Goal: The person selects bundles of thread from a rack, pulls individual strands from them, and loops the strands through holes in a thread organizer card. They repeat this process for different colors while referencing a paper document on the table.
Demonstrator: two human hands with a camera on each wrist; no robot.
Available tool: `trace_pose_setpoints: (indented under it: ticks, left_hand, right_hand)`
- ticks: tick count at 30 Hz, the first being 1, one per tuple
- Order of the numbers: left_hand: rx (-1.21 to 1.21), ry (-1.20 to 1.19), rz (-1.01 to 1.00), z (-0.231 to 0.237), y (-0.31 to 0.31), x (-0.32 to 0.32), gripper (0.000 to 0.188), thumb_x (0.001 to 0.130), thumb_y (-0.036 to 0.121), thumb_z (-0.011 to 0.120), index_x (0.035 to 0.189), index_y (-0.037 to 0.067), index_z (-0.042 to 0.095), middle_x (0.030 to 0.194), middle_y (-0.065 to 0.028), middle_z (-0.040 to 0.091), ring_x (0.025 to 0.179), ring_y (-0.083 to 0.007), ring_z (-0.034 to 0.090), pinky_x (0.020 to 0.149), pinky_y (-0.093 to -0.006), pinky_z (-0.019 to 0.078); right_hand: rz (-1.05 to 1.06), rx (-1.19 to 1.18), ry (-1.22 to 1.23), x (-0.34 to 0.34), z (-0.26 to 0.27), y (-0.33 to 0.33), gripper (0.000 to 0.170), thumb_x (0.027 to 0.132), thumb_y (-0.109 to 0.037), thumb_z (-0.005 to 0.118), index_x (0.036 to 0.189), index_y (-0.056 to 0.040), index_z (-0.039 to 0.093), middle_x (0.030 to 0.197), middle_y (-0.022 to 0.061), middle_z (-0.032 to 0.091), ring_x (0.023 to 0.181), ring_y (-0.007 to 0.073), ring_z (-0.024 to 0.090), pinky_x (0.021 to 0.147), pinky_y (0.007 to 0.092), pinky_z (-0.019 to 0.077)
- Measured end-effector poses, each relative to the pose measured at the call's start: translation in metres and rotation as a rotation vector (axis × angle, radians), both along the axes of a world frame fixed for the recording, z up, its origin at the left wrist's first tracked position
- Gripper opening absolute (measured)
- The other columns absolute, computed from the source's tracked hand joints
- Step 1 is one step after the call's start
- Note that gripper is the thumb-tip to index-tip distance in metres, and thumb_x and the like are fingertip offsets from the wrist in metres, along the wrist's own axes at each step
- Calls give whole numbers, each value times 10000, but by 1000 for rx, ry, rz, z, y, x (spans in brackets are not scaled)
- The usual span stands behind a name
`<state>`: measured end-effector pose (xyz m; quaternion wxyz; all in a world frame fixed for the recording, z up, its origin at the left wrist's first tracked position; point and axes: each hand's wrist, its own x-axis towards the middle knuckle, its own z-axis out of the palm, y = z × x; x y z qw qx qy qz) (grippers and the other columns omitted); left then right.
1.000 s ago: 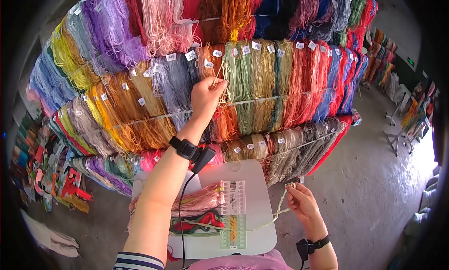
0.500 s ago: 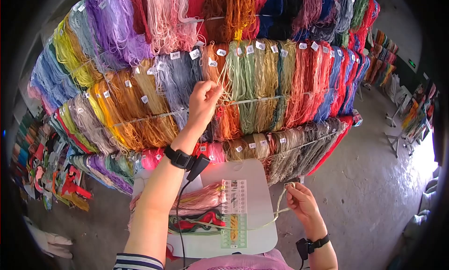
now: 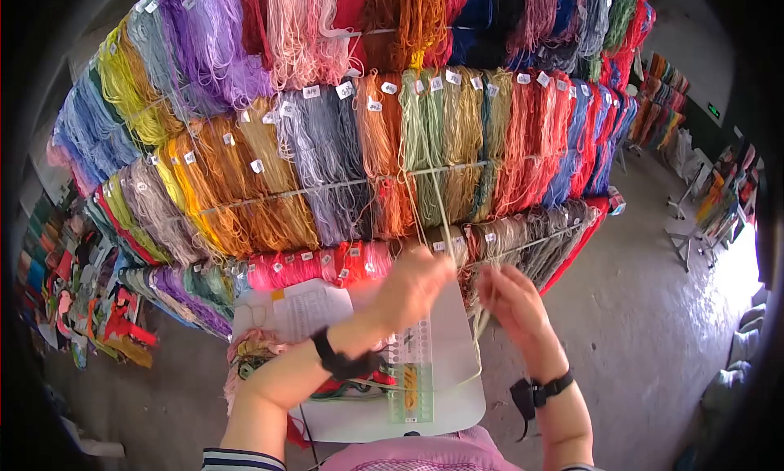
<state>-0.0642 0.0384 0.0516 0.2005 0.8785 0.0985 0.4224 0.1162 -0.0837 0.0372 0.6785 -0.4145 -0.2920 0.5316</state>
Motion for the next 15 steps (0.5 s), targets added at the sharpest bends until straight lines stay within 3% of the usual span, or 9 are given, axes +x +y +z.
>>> trace_pose_setpoints:
  ticks: [2, 5, 6, 7, 9, 10, 11, 13, 15]
  left_hand:
    - [-104, 107, -204, -43, -37, 0, 57, 879, 66, 615, 927, 89, 596, 764, -95, 563, 771, -284, 551, 676, -395, 432]
    - [-265, 248, -305, -55, -63, -7, 92, 863, 55, 626, 947, 81, 600, 770, -90, 566, 782, -290, 556, 686, -412, 441]
    - [-273, 274, -286, -57, -62, -7, 121, 857, 72, 644, 973, 78, 607, 794, -76, 589, 815, -289, 559, 725, -415, 453]
    - [-278, 271, -287, -60, -59, -9, 121, 857, 72, 644, 973, 78, 607, 794, -76, 589, 815, -289, 559, 725, -415, 453]
    - [-142, 192, -226, -62, -50, -16, 180, 849, 79, 661, 1025, 85, 622, 875, -81, 625, 856, -286, 567, 785, -415, 463]
    - [-69, 149, -210, -60, -43, -21, 198, 865, 102, 662, 1062, 88, 648, 991, -94, 652, 954, -285, 592, 886, -411, 462]
    - [-87, 148, -209, -59, -36, -30, 198, 865, 102, 662, 1062, 88, 648, 991, -94, 652, 954, -285, 592, 886, -411, 462]
    - [-143, 56, -13, -63, -22, -58, 216, 891, 127, 656, 1098, 63, 660, 1093, -117, 650, 1014, -289, 611, 933, -395, 470]
    - [-681, 246, 54, -63, -14, -99, 193, 918, 137, 640, 1078, 32, 668, 1090, -120, 667, 1006, -280, 633, 897, -375, 505]
  right_hand:
    - [-59, -65, 31, -15, 32, 17, 316, 1014, -270, 563, 1168, 4, 598, 931, 59, 625, 767, 135, 573, 704, 263, 463]
    - [56, -39, 69, -23, 48, 28, 348, 1017, -306, 558, 1188, -6, 599, 950, 50, 645, 802, 119, 588, 724, 256, 473]
    - [108, 26, 53, -17, 36, 30, 251, 1005, -249, 579, 1123, -29, 611, 856, -7, 606, 723, 73, 537, 650, 234, 437]
    - [107, 21, 50, -12, 26, 26, 251, 1005, -249, 579, 1123, -29, 611, 856, -7, 606, 723, 73, 537, 650, 234, 437]
    - [-26, 117, -17, -3, 11, 10, 154, 1003, -178, 565, 1052, -39, 608, 728, -67, 490, 621, 40, 444, 589, 218, 378]
    - [-159, 55, -19, -2, 16, -6, 63, 974, -130, 597, 972, -67, 600, 676, -96, 386, 571, 20, 340, 542, 211, 278]
    - [-244, 7, -44, 12, 6, -23, 56, 956, -128, 629, 977, -80, 612, 669, -107, 398, 560, 10, 349, 536, 200, 294]
    - [-423, -175, -160, 52, -35, -68, 58, 936, -135, 664, 963, -114, 616, 660, -119, 407, 533, -5, 341, 484, 187, 283]
    - [-575, -326, -212, 104, -92, -129, 113, 923, -188, 691, 867, -146, 602, 622, -115, 394, 486, 0, 308, 424, 202, 225]
